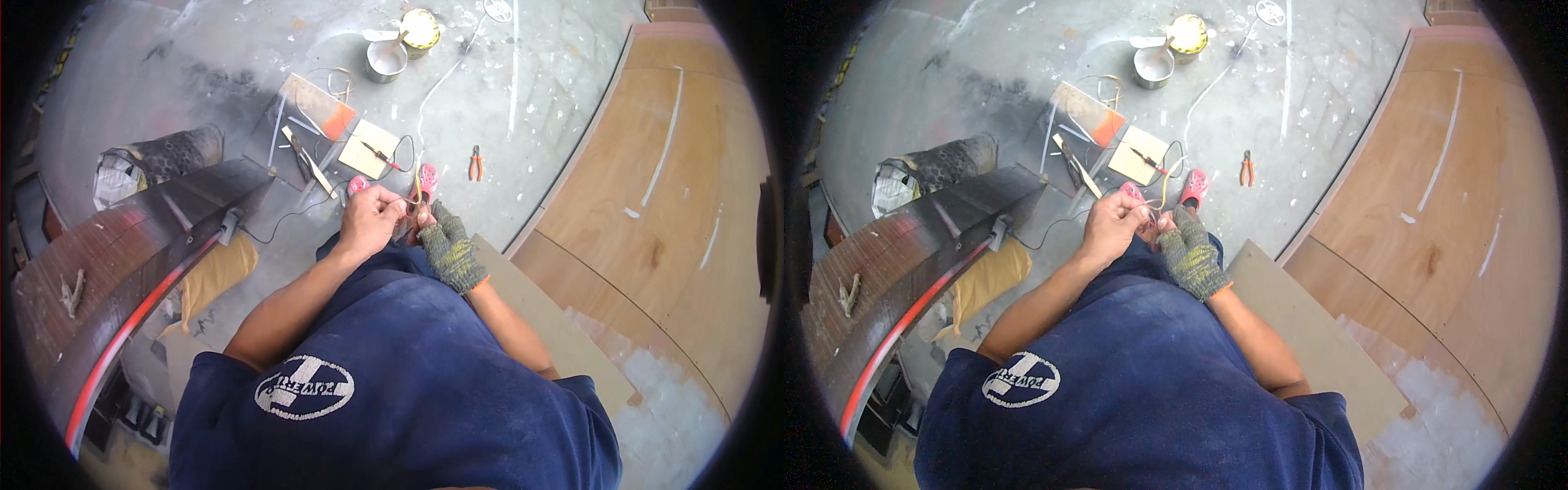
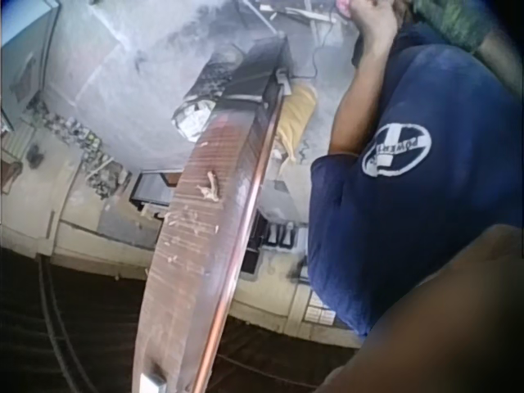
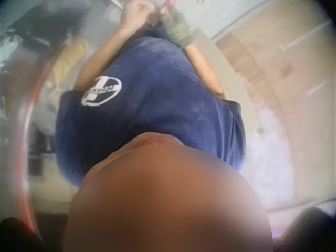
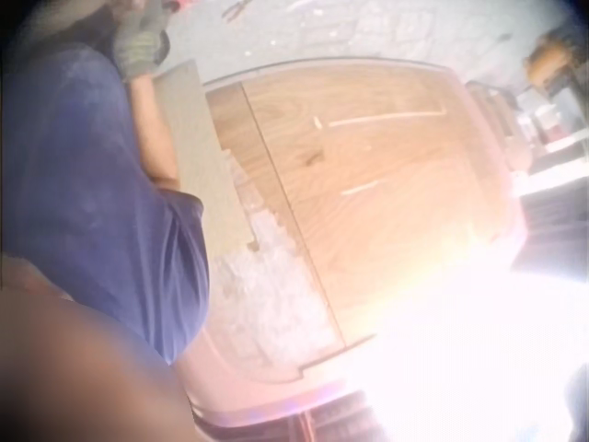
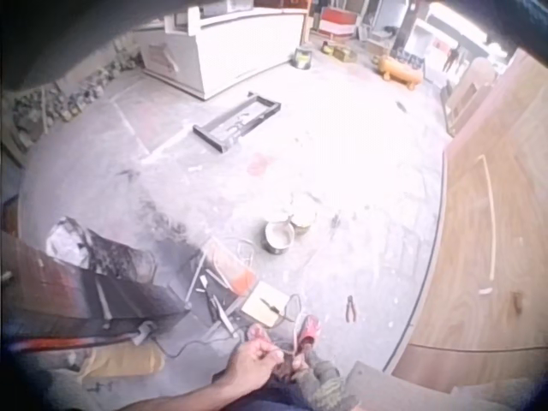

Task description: Soldering a wire to a connector using a soldering iron and flux.

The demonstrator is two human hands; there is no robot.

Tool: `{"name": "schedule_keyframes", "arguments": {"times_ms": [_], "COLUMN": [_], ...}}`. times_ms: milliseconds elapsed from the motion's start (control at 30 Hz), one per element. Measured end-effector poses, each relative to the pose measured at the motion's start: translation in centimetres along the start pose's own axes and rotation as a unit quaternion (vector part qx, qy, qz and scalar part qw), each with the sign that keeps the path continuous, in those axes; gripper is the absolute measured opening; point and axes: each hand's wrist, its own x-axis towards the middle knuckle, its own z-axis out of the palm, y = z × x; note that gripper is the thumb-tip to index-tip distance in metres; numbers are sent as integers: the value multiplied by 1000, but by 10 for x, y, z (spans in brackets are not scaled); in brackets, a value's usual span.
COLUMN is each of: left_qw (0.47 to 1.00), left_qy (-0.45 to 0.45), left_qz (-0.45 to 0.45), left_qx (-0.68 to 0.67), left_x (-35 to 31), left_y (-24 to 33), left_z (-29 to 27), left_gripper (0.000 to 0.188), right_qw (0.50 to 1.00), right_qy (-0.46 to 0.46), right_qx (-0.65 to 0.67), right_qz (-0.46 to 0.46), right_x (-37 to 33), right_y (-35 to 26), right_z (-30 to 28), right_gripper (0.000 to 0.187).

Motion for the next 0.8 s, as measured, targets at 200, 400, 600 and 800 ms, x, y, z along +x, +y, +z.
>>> {"name": "schedule_keyframes", "arguments": {"times_ms": [200, 400, 600, 800], "left_qw": [996, 999, 997, 999], "left_qy": [13, 46, -8, 24], "left_qz": [19, -9, -20, -33], "left_qx": [84, -28, -75, 7], "left_x": [8, 11, 8, 10], "left_y": [-3, 3, 2, 5], "left_z": [6, 10, 15, 29], "left_gripper": [6, 12, 12, 7], "right_qw": [994, 996, 989, 991], "right_qy": [41, 79, 128, 131], "right_qx": [91, 24, 9, -32], "right_qz": [40, 40, 75, -11], "right_x": [-2, -5, 1, 7], "right_y": [1, -22, 3, 24], "right_z": [7, 6, 9, 15], "right_gripper": [30, 29, 22, 19]}}
